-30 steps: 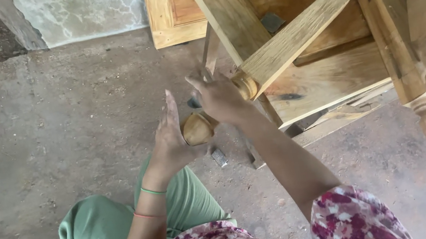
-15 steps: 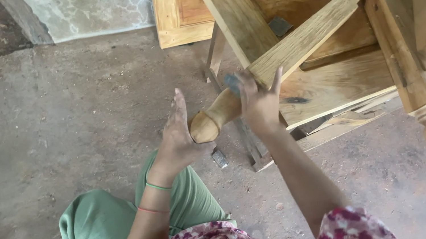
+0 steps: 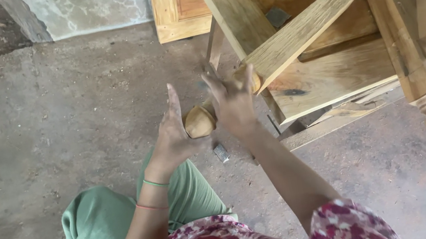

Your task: The person sands the turned wooden legs of a table with sandpaper to achieve a smooth finish.

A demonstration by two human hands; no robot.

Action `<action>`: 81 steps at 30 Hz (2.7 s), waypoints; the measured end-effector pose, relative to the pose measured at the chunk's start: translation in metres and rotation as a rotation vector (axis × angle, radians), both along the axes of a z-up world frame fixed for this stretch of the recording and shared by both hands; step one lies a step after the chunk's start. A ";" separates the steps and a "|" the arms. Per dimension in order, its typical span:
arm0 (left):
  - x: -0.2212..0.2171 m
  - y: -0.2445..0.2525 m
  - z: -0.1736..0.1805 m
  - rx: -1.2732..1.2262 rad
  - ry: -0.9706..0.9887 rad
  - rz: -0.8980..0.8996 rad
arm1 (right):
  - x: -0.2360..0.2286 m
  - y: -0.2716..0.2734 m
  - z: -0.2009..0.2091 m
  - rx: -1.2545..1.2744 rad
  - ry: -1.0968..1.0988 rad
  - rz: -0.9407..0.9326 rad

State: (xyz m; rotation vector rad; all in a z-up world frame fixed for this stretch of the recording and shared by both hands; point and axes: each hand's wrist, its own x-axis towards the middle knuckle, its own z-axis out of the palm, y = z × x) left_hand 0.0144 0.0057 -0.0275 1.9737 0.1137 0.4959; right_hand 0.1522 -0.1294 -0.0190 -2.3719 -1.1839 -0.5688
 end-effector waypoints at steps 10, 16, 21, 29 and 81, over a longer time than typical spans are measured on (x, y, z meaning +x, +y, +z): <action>0.003 0.006 -0.007 0.097 -0.019 0.016 | -0.058 -0.043 -0.043 0.263 0.005 0.203; -0.002 0.002 0.000 0.017 0.169 0.025 | -0.030 -0.013 -0.009 0.151 -0.138 0.136; -0.003 0.003 0.013 0.089 0.080 0.004 | -0.020 0.014 0.023 -0.174 0.186 0.099; -0.008 -0.015 -0.003 0.133 -0.030 -0.099 | -0.061 -0.043 -0.030 0.312 -0.102 0.150; 0.027 -0.037 0.021 1.219 0.044 0.261 | -0.034 -0.123 -0.255 0.857 1.305 -0.350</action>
